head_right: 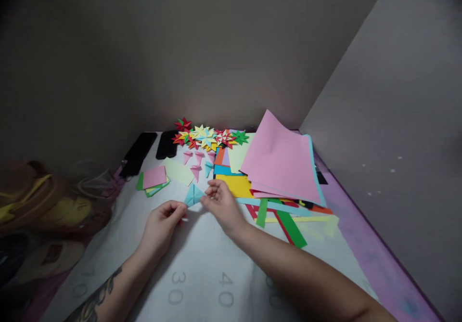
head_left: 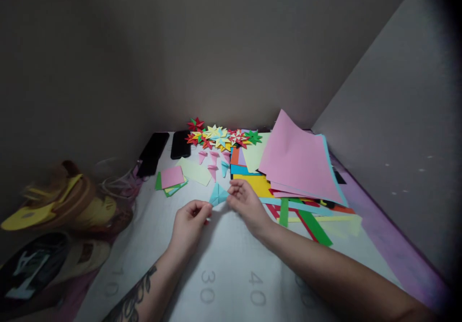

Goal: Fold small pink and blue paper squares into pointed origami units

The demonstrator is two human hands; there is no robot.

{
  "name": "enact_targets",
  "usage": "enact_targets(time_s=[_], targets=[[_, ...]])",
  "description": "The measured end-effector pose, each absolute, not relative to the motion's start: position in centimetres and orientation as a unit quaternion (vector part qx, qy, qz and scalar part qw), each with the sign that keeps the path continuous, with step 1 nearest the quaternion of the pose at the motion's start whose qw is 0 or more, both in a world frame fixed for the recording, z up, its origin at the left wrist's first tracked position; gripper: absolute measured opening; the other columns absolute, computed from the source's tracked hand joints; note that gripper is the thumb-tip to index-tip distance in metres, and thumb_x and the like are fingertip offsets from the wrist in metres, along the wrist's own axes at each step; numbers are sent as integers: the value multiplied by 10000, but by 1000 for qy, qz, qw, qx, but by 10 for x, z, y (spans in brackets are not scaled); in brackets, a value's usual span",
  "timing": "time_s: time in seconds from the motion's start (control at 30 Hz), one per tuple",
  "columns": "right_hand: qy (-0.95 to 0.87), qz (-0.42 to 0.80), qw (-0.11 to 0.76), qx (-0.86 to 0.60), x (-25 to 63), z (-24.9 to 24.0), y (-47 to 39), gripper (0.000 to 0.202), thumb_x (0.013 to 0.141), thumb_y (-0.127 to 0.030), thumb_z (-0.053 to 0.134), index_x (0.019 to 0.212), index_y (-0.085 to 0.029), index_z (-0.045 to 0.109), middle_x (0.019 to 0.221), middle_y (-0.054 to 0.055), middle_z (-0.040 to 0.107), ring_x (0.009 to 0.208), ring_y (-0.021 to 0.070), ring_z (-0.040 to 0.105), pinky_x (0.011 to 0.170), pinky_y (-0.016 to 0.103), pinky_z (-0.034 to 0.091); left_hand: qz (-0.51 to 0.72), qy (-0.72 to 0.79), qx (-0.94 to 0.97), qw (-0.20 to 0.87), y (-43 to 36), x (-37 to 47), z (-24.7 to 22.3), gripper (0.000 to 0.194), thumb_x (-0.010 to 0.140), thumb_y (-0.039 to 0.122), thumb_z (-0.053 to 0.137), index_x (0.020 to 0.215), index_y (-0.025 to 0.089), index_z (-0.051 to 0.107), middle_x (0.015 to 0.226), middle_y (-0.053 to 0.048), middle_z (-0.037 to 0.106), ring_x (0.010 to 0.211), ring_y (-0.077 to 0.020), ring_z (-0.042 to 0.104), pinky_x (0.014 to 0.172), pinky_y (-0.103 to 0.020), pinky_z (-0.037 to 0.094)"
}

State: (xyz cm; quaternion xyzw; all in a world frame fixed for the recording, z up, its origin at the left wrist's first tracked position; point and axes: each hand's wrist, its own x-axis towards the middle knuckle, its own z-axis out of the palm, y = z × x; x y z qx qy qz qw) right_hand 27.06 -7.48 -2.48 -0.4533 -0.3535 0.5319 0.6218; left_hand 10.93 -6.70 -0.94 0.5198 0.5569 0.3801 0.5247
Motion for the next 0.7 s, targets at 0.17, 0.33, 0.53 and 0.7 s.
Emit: enact_targets(time_s=[0.17,0.33,0.53,0.7], targets=[[-318,655,543,-418,258,-26,-83,227,641,-305,743,639,-167,564,522,-62,471,460,71,366,475,216,293,358,541,546,530,-74,119,-10,219,708,358,658,704,139,663,623,-12,640,556,-122,536,537,-213,427],[-288,655,560,-418,259,-27,-82,223,614,-307,762,654,-156,603,613,-17,589,546,102,480,568,243,376,305,523,649,460,-77,122,-9,163,721,275,606,610,157,622,558,10,596,536,-120,516,523,-212,394],[-327,612,568,-443,271,-28,-76,235,701,-364,701,766,-178,572,659,3,635,595,130,565,562,245,411,299,508,667,455,-73,113,-11,105,734,239,586,671,169,632,630,-4,619,581,-131,539,561,-226,415],[-430,598,493,-462,278,-24,-77,122,755,-281,609,829,-184,600,640,-45,539,530,89,484,501,213,352,429,485,569,507,-64,105,-8,157,784,310,591,742,175,522,876,-41,634,786,-138,583,690,-234,456]])
